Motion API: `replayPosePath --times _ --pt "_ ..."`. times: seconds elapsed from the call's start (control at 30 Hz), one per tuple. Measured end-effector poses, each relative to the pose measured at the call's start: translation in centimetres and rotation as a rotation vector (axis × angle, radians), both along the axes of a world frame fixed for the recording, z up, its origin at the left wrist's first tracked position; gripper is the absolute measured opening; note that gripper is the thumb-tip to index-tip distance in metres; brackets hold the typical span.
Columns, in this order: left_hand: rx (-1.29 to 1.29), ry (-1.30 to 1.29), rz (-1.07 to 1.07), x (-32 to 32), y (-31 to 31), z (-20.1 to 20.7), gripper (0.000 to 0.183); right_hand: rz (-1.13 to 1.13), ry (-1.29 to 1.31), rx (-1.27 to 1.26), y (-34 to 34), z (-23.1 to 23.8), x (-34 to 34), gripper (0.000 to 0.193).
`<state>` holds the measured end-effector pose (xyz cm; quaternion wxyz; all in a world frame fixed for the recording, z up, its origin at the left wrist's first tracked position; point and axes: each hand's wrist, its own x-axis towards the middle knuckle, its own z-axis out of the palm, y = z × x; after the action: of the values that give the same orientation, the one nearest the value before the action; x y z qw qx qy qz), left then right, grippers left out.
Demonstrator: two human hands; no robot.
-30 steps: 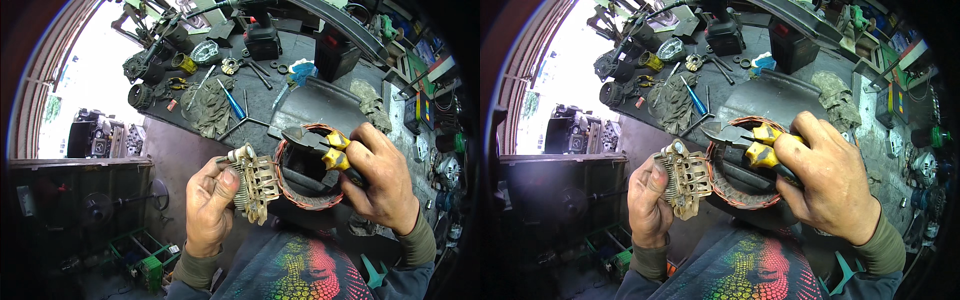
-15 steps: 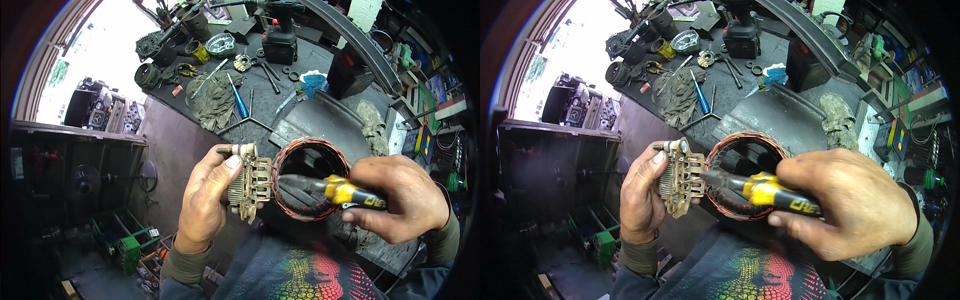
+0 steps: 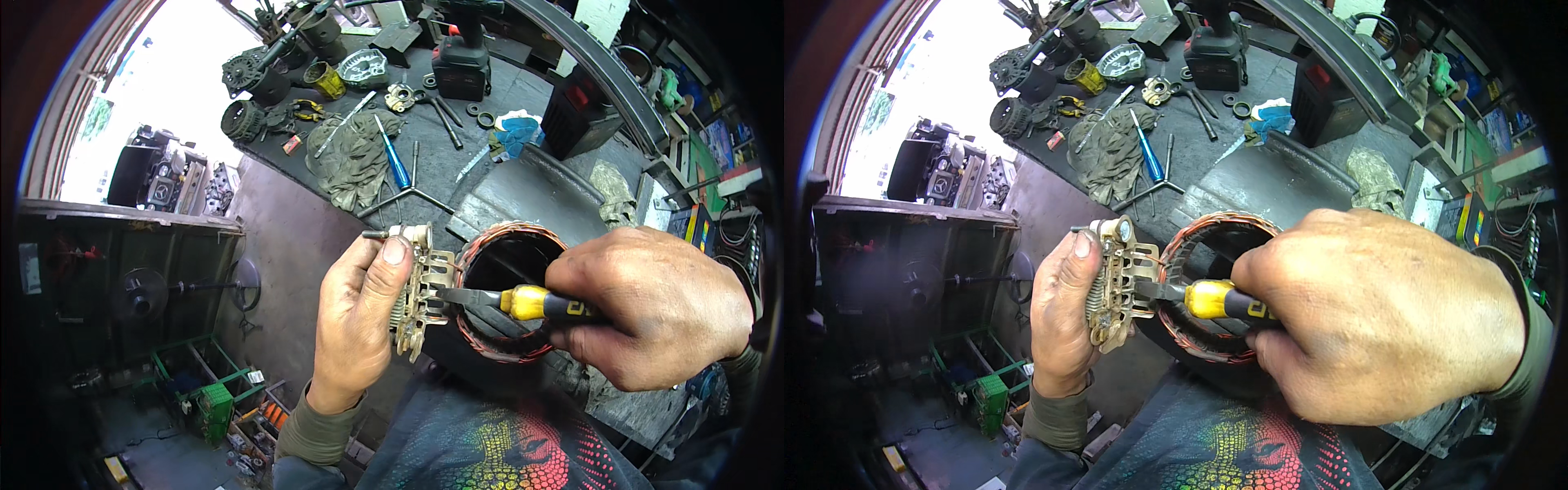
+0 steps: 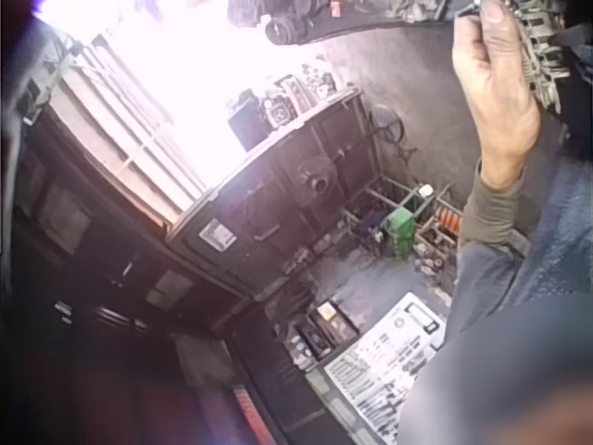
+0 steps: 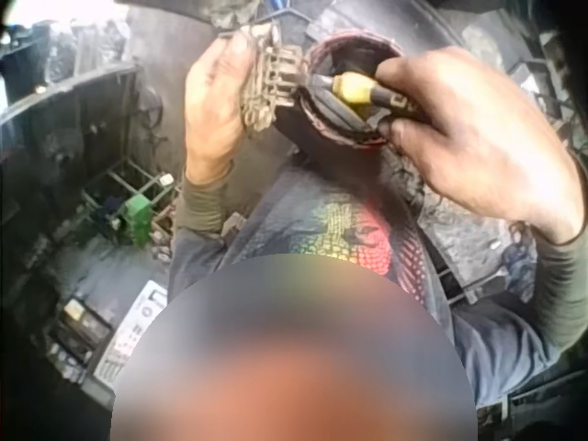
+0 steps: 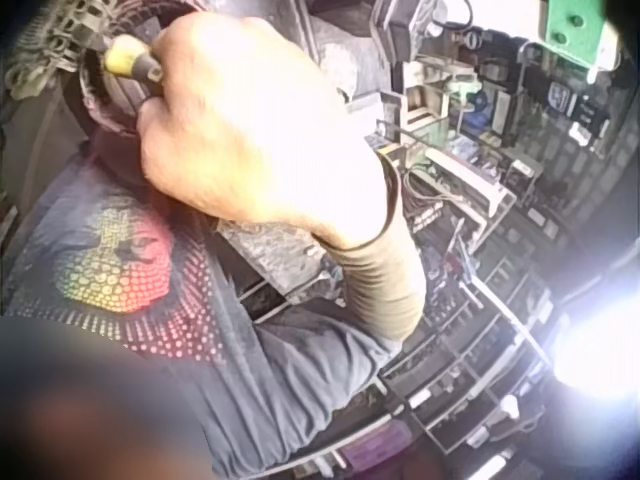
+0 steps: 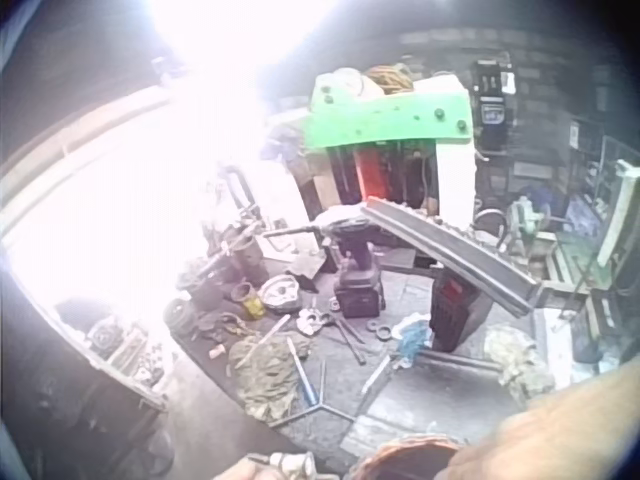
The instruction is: The person uses pliers to cut and remove copper windings from a cylindrical electrical component, likely a stator. They repeatedly grip and pull sections of the wire to detach them from the core, working methodically around the circumference of the part.
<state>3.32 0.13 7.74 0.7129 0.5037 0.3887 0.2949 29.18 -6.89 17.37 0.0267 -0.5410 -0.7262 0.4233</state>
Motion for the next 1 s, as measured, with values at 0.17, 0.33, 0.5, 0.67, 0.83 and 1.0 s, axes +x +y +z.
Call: replayPosePath --times 0.17,0.33,0.5,0.67,0.83,1.0 --pt "-0.043 -0.100 -0.004 0.2 0.2 0.0 0.040 -0.038 -0.016 -0.006 -0.4 0.1 -0.6 0.023" --pt "-0.039 -0.101 -0.003 0.4 0.6 -0.2 0.040 -0.095 -0.042 -0.034 -0.2 0.5 -1.2 0.022" --pt "-0.038 -0.103 0.013 0.4 0.5 -0.4 0.040 -0.110 -0.094 -0.043 -0.2 0.8 -1.3 0.019" --pt "-0.035 -0.116 0.012 0.3 0.6 -0.6 0.041 -0.069 -0.145 0.079 -0.8 0.5 -1.5 0.017" --pt "-0.092 -0.158 0.018 0.3 0.5 -0.5 0.039 -0.127 -0.099 0.219 -0.8 -0.2 -2.2 0.019" --pt "-0.088 -0.157 0.061 0.5 0.3 -0.7 0.039 -0.075 -0.182 0.068 -0.6 0.2 -2.1 0.021"
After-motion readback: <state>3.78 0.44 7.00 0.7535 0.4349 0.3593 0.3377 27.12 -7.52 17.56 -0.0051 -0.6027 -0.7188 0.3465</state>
